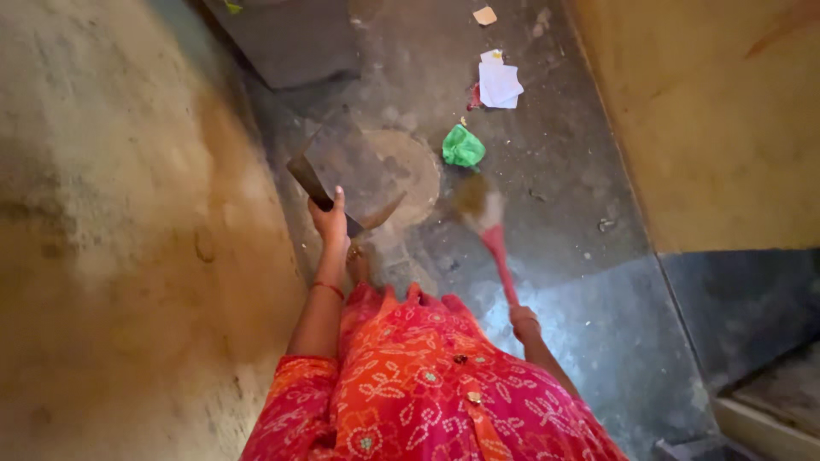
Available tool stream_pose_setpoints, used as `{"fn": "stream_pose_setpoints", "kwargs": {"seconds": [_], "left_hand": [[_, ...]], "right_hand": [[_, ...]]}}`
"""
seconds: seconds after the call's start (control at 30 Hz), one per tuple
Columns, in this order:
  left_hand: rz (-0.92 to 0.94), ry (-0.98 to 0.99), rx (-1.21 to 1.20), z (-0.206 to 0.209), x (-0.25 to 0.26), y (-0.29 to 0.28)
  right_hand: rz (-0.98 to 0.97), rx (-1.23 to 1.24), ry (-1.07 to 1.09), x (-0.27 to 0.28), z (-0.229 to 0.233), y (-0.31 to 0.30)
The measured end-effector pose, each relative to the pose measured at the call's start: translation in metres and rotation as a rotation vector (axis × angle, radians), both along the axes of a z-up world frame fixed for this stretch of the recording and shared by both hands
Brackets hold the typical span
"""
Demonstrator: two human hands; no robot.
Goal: The person sweeps debris from the floor across multiple rooms using a broom and a dustpan held in their hands.
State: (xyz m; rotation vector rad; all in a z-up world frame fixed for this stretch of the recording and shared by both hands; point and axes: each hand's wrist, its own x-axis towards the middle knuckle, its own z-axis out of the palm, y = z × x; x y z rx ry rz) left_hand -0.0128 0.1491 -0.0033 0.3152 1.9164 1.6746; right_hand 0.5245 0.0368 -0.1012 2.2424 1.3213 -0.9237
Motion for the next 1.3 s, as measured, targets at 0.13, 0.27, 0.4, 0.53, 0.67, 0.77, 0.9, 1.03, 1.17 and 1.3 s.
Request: {"fn": "stream_pose_setpoints", "kwargs": {"seconds": [0.13, 0.27, 0.4, 0.53, 0.67, 0.77, 0.9, 1.03, 1.17, 1.3], "left_hand": [[-0.029, 0.103, -0.045, -0.01, -0.034, 0.041], [-0.083, 0.036, -0.002, -0.015, -0.062, 0.075], [-0.132, 0.015, -0.046, -0.016, -0.082, 0.097], [-0.145, 0.048, -0.046, -0.021, -0.101, 0.122], [-0.228, 0.142, -0.15, -0.027, -0.124, 0.13], [-0.197, 0.14, -0.021, -0.033, -0.141, 0.142], [-0.25, 0.084, 0.024, -0.038, -0.161, 0.144], [-0.194, -0.019, -0.01, -0.043, -0.168, 0.157], [-0.213, -0.077, -0.05, -0.044, -0.166, 0.168], [-0.26, -0.052, -0.069, -0.042, -0.156, 0.182]], "right_hand": [[0.055, 0.066, -0.107, 0.015, -0.006, -0.008], [-0.046, 0.186, -0.13, -0.04, 0.014, 0.027], [0.256, 0.251, -0.038, -0.154, 0.055, 0.082], [-0.013, 0.227, 0.183, -0.278, 0.096, 0.162], [0.238, 0.22, 0.124, -0.345, 0.103, 0.228], [0.205, 0.102, 0.095, -0.35, 0.09, 0.249], [0.091, 0.008, 0.117, -0.302, 0.043, 0.242], [-0.239, 0.002, 0.095, -0.215, 0.011, 0.199], [-0.505, 0.137, 0.098, -0.156, -0.008, 0.169], [0.254, 0.234, -0.201, -0.169, -0.021, 0.179]]}}
